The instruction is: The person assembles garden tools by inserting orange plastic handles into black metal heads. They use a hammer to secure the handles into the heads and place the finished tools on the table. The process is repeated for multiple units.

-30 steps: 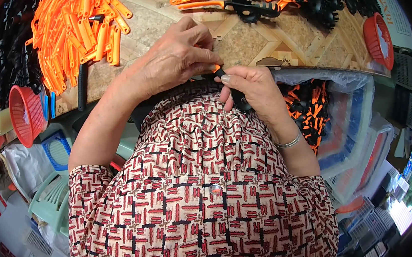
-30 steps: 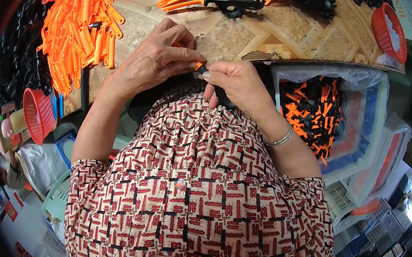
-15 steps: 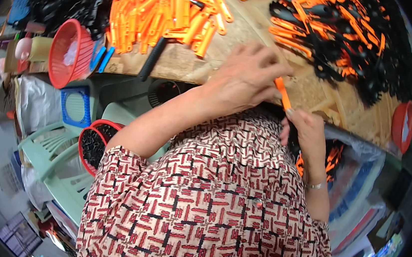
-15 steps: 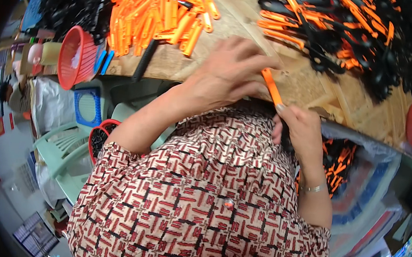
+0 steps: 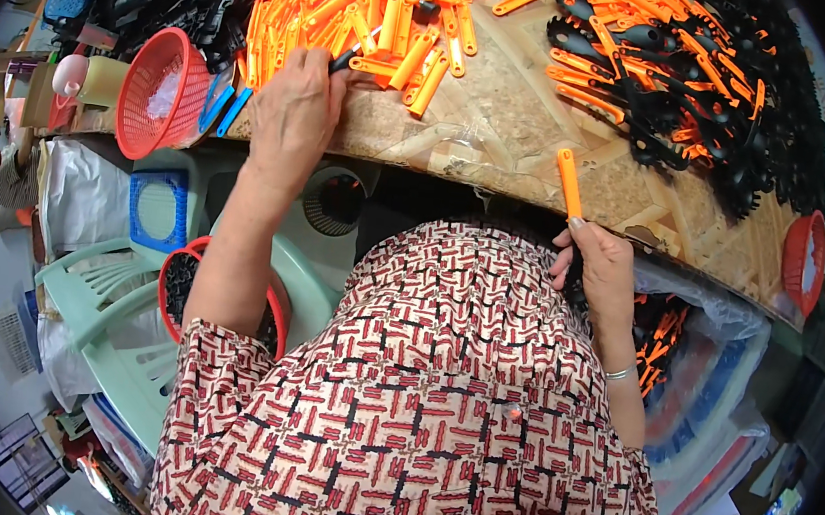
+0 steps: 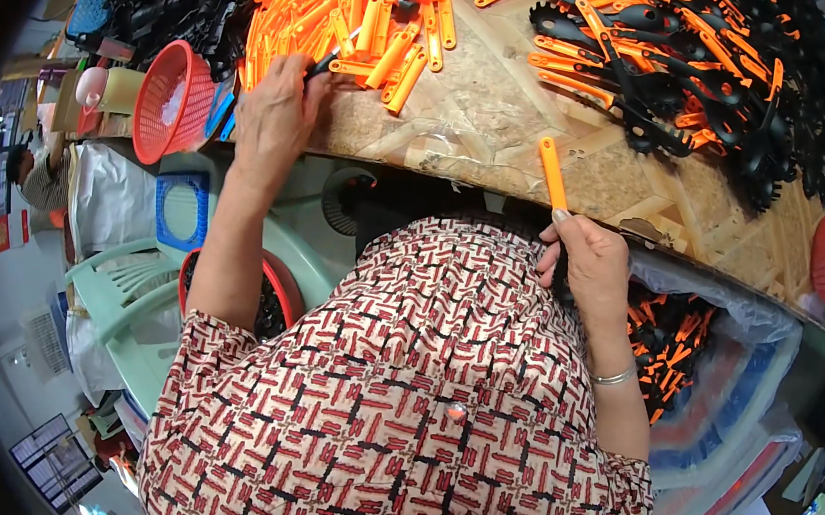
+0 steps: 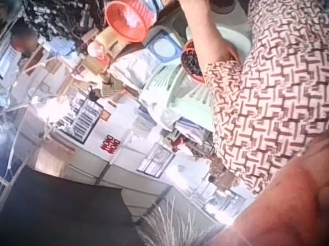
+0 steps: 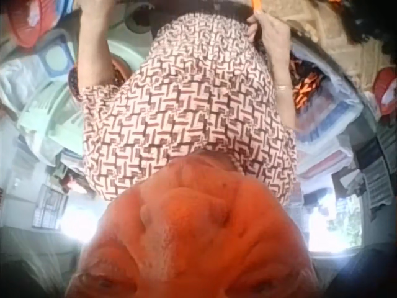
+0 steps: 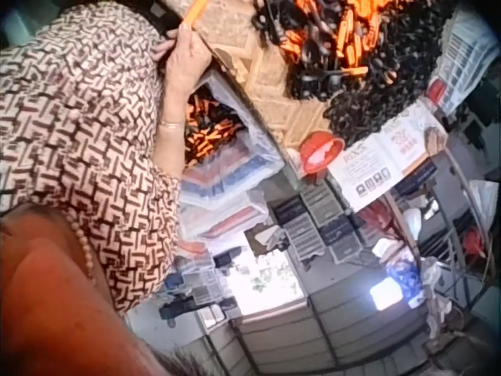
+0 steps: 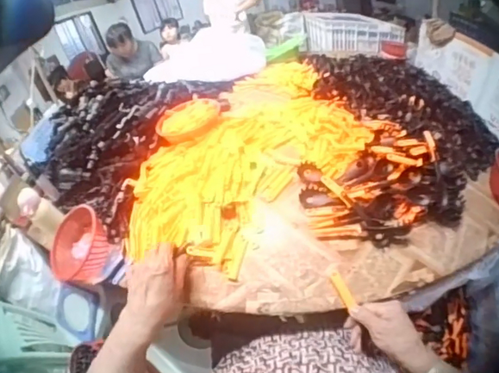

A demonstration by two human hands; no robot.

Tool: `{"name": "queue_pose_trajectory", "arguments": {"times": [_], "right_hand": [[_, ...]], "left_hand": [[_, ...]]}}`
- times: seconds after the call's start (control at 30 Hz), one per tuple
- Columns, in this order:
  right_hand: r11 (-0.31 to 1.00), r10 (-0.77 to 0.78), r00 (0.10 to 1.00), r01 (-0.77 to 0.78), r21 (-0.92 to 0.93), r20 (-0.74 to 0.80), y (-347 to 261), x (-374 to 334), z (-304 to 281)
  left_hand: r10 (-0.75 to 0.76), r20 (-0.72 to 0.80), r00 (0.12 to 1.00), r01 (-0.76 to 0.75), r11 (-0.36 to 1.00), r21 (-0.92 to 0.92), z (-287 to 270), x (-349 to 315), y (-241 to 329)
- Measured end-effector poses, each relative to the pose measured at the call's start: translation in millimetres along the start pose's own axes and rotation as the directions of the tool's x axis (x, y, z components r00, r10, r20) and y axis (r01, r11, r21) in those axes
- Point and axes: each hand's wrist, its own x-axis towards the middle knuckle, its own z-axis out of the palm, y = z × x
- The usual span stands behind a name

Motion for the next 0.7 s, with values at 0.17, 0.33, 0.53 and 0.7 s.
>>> {"name": "queue_pose_trajectory", "arguments": {"times": [0.17,0.33,0.53,0.7], "right_hand": [[0.999,-0.041,0.999,0.041,0.021,0.017,2,1,1],[0.999,-0.034,0.999,0.033,0.034,0.028,-5,-1,2],[0.992,-0.011,0.998,0.003,0.125,0.063,-4,-5,1],[0.993,0.0,1.0,-0.003,0.116,0.031,-3,-6,5]], "left_hand": [[-0.001,0.107,0.994,0.019,0.986,-0.167,-10,56,-33],[-0.114,0.482,0.869,0.481,0.422,-0.768,-34,83,-48],[0.108,0.495,0.862,0.458,0.251,-0.853,-20,33,0],[0.294,0.308,0.905,0.139,0.48,-0.866,-20,-32,72]]}}
